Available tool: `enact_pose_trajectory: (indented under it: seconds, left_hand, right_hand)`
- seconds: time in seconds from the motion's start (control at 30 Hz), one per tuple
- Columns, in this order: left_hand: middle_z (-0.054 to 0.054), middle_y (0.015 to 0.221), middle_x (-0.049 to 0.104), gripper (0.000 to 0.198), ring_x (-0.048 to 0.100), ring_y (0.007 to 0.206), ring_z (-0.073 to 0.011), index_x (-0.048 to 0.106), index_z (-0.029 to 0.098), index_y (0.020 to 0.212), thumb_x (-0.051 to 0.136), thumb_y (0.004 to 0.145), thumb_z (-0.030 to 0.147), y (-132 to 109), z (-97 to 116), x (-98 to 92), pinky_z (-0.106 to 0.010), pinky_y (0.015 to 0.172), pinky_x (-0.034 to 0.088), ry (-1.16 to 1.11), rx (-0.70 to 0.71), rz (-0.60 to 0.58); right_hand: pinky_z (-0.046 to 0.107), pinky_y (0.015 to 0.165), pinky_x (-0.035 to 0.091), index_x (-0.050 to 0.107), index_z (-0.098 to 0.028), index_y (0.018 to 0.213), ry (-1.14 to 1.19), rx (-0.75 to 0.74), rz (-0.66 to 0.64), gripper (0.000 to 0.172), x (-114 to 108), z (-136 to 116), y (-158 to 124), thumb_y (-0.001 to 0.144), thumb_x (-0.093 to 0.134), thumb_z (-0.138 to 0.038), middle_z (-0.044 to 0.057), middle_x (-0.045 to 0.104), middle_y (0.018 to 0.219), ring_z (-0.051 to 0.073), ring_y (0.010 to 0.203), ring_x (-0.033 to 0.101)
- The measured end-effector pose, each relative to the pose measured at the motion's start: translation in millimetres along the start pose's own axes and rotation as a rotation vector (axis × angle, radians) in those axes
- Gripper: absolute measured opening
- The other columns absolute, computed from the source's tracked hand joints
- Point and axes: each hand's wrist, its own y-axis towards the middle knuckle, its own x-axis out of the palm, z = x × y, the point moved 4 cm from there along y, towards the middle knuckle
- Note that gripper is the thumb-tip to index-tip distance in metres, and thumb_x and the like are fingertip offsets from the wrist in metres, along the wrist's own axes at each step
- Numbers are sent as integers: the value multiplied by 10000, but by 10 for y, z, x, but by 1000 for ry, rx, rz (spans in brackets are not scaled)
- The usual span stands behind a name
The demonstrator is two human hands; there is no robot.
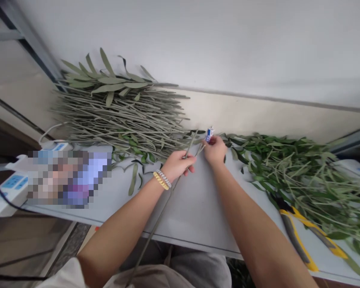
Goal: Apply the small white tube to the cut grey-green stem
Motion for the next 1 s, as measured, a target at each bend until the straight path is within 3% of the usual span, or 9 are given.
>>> enact_pose_trajectory:
  seconds: [0.27, 0.6, 1.0]
  left_hand:
    - [39, 466, 560, 123, 395, 308, -53, 502, 174, 687, 553, 770, 250, -22, 83, -18, -187, 355, 251, -41, -35, 15]
    - [35, 464, 555, 113, 388, 313, -56, 496, 176, 680, 544, 760, 239, -17, 77, -9, -190, 362, 280, -66, -67, 14]
    - [30, 481, 566, 114, 388, 322, -54, 496, 178, 684, 542, 764, 246, -45, 113, 4, -191, 367, 269, -62, -70, -4]
  right_hand:
    - [342, 760, 489, 633, -142, 823, 23, 31, 82, 237, 226, -72, 257, 657, 689, -301, 95, 715, 771, 216, 714, 660]
    - [339, 776, 485, 596, -166, 846, 21, 73, 137, 253, 410, -68, 476, 673, 672, -333, 99, 710, 816, 227, 762, 659]
    - [342, 782, 495, 602, -172, 849, 29, 54, 121, 252, 409, -90, 457, 659, 656, -329, 93, 717, 825, 226, 758, 661]
